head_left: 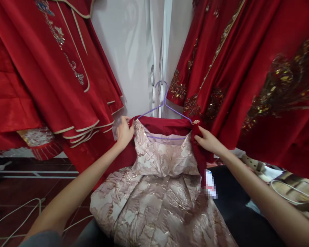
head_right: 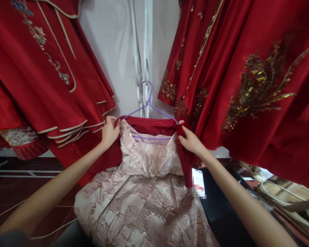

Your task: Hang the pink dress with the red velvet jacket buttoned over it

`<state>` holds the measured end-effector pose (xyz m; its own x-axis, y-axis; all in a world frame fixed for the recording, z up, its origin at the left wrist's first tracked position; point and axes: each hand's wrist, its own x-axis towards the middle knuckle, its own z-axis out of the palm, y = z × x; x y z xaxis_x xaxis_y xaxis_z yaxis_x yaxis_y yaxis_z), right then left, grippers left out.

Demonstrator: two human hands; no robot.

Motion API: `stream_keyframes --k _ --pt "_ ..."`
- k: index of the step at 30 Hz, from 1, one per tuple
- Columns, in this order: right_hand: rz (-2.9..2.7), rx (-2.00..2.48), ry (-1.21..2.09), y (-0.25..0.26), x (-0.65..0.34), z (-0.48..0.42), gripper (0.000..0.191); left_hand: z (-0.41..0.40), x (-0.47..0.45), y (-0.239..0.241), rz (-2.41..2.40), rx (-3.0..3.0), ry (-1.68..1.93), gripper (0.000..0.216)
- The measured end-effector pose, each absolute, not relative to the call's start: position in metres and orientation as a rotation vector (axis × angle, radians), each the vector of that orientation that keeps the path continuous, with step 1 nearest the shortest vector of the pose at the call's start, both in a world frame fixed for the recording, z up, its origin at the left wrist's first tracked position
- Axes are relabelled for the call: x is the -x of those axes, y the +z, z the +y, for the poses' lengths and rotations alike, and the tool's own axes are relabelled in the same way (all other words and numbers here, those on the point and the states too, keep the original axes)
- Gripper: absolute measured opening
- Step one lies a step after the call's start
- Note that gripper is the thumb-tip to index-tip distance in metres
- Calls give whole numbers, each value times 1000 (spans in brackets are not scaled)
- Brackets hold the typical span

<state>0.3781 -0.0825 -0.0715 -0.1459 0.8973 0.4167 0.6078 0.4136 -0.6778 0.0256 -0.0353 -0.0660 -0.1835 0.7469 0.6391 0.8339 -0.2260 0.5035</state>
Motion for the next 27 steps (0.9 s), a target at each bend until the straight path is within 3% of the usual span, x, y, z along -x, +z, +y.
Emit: stream_keyframes --k 6,10,16,20,27 --pt "-1910 988 663 -64 -322 -105 24 -52 -72 -60 -1853 2044 -1811 16" --pt "-2250 778 1011 -83 -286 -123 34 -72 -88 -66 -1648 2506 -1773 14" --pt "-2309 1159 834 -113 -311 -123 47 -85 -63 -84 -1705 2574 -1439 35" --pt "-2349 1194 888 -104 -351 -123 59 -101 -62 -82 -1552 2642 -1416 32" --pt "-1995 1198 518 -99 -359 -108 52 -119 -79 -68 -1438 2588 -1261 29"
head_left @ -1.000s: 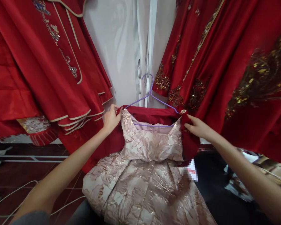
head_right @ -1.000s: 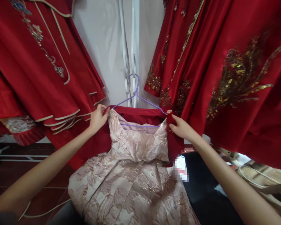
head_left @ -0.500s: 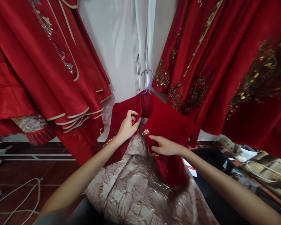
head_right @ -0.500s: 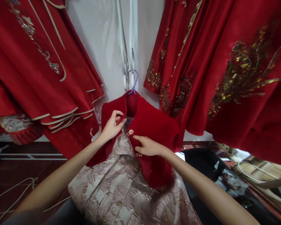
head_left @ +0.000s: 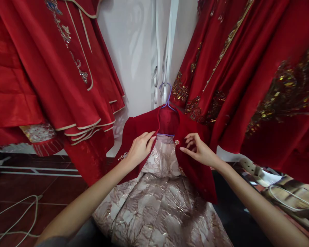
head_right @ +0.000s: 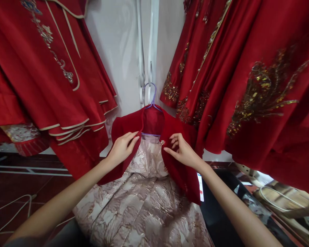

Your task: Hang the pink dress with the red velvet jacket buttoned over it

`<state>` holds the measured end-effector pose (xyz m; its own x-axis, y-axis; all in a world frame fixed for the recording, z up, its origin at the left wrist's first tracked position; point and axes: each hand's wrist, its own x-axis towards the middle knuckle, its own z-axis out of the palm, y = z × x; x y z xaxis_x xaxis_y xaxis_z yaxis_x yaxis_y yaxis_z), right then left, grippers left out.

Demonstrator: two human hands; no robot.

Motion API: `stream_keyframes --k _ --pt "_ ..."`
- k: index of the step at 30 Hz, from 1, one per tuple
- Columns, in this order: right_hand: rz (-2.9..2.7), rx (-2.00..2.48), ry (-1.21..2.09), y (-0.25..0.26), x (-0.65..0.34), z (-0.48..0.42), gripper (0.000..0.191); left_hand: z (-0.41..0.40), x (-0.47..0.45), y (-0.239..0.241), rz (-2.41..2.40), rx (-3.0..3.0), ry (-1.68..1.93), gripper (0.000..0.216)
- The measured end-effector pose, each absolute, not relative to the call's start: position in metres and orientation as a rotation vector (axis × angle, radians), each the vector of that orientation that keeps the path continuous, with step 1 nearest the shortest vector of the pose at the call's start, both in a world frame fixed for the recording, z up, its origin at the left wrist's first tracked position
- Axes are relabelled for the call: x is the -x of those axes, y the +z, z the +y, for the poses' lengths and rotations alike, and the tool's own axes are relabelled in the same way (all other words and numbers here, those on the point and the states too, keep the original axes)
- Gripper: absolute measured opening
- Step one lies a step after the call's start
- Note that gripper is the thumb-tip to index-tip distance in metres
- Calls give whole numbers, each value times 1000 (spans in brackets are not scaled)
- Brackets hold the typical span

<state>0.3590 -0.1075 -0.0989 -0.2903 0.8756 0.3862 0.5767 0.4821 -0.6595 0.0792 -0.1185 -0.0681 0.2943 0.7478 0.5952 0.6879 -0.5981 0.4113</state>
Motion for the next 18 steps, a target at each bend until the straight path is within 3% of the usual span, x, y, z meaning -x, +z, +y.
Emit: stream_keyframes --k 7,15,18 --pt "-1593 1203 469 -130 -311 -75 46 -98 -95 -85 1355 -2307 1360 32" --pt "-1450 913 1157 -101 -288 -82 43 -94 -110 -89 1305 -2142 1452 22" --pt "-1471 836 1210 -89 -282 -95 39 -95 -113 -90 1278 -2114 1490 26"
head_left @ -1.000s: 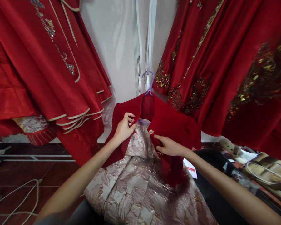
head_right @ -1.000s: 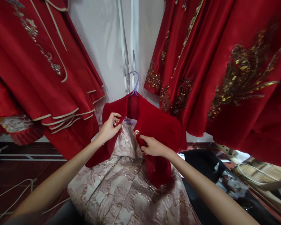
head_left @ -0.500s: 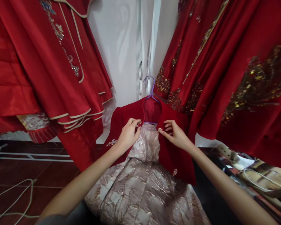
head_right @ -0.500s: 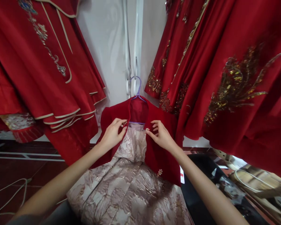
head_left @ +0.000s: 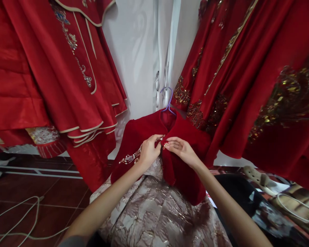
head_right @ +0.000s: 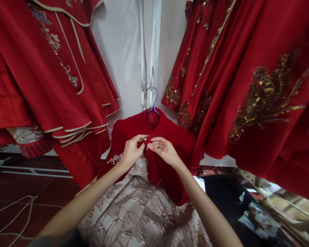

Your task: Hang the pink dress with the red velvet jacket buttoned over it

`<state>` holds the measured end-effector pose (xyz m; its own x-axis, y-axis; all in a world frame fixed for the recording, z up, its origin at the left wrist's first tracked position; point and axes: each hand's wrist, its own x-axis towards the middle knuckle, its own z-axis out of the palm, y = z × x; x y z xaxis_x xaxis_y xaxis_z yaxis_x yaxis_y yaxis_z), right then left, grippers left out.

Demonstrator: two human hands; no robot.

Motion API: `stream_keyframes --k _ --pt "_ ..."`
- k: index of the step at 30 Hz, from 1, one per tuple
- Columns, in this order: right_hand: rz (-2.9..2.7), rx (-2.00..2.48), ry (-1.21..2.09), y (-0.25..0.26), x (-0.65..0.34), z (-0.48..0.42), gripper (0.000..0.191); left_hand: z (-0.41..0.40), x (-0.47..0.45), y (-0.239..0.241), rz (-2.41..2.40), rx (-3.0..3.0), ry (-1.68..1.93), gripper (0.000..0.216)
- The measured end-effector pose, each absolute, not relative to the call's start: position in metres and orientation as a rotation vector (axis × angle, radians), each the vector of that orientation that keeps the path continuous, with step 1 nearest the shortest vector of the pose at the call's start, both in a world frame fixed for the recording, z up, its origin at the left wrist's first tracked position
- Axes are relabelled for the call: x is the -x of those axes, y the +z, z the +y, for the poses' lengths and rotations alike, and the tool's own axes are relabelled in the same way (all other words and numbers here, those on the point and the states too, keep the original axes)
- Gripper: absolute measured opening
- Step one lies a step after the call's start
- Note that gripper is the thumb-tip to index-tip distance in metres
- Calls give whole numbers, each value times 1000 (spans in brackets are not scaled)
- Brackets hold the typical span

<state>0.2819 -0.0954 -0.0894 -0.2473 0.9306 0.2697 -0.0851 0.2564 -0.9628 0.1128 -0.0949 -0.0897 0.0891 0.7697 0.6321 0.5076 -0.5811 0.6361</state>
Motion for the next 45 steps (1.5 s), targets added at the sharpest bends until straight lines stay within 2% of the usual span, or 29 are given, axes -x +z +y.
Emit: stream_keyframes --k 7,18,25,45 --pt "-1371 779 984 -92 -269 -99 29 -91 -110 -92 1158 -1863 1567 14" --pt "-1515 793 643 -97 -261 -92 20 -80 -103 -88 1183 -1976 1429 7" --pt "-1375 742 753 -98 -262 -88 19 -91 -100 -71 1064 -2171 1264 9" --pt "-1458 822 925 -87 -283 -79 31 -89 -109 -47 1204 -2606 1022 8"
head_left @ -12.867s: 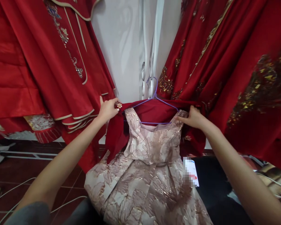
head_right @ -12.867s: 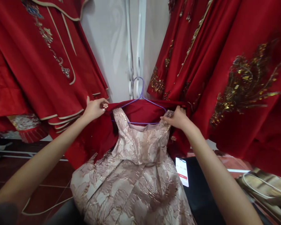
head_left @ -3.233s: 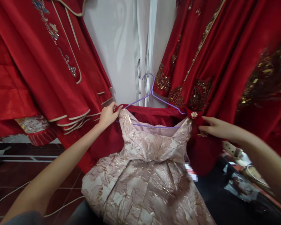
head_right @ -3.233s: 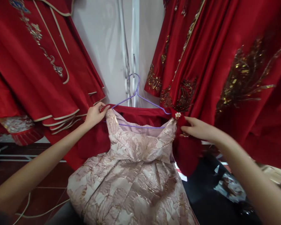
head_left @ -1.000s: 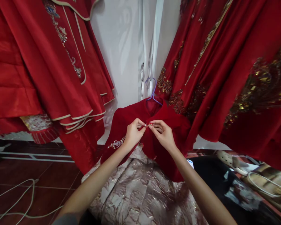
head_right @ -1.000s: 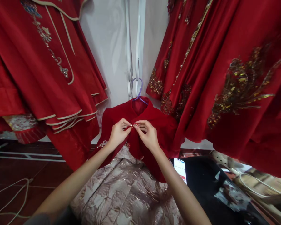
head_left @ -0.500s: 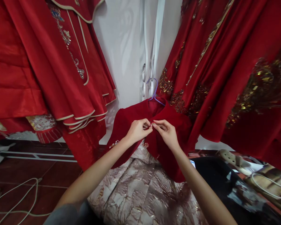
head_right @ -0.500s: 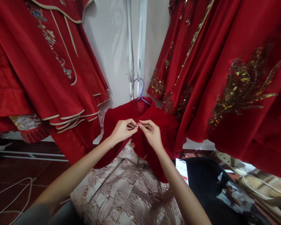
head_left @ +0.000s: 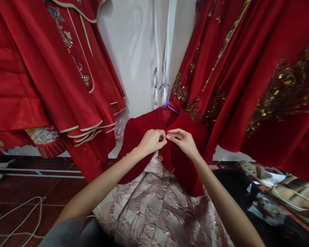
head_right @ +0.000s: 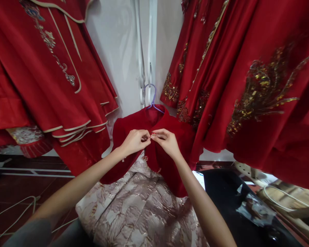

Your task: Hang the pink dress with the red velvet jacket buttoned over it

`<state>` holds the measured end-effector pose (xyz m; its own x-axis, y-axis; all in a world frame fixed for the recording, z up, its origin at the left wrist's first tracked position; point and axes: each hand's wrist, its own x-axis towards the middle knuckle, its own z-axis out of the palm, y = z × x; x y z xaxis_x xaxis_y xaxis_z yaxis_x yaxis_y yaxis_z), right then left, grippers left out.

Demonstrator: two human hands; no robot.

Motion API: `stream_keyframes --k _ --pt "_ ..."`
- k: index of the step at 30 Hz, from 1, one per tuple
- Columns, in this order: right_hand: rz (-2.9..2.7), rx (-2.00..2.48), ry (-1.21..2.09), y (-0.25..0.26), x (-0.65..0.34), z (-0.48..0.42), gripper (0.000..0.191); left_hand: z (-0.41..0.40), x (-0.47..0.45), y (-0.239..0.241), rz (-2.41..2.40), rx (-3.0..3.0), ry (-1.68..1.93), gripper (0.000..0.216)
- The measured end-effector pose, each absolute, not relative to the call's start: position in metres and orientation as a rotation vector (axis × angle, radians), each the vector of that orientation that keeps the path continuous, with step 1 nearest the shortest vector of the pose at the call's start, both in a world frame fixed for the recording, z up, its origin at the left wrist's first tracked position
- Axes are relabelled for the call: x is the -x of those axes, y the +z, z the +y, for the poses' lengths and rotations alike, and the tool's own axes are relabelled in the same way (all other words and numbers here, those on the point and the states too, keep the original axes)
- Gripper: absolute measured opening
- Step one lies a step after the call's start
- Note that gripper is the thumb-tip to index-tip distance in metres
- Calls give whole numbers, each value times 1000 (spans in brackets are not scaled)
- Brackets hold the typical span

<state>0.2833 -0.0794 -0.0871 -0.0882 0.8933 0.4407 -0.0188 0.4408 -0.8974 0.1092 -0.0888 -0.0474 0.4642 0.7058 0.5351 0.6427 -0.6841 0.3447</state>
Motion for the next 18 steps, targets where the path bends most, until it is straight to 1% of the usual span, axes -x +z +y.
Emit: stream_keyframes --k 4,7,10,11,14,16,18 --pt "-1441 764 860 -96 -277 -80 29 -86 -113 -56 1191 -2510 1094 7" --pt "-1401 681 797 -110 -269 -93 35 -93 -111 -70 1162 -2195 1234 13" --pt "-1443 771 647 -123 -265 -114 39 -111 -103 -82 1106 -1926 1294 20" --pt "-1468 827 553 -126 -264 -121 38 -119 -100 -85 1102 -1870 1321 21" --pt "-1635 975 288 -132 -262 -137 23 -138 -85 -91 1177 -1736 1473 19" --pt "-1791 1066 270 -136 -259 -142 17 -144 -72 -97 1274 -1646 1574 17" --pt "-1860 1159 334 -143 -253 -142 16 -143 -59 -107 1369 -1591 1621 15"
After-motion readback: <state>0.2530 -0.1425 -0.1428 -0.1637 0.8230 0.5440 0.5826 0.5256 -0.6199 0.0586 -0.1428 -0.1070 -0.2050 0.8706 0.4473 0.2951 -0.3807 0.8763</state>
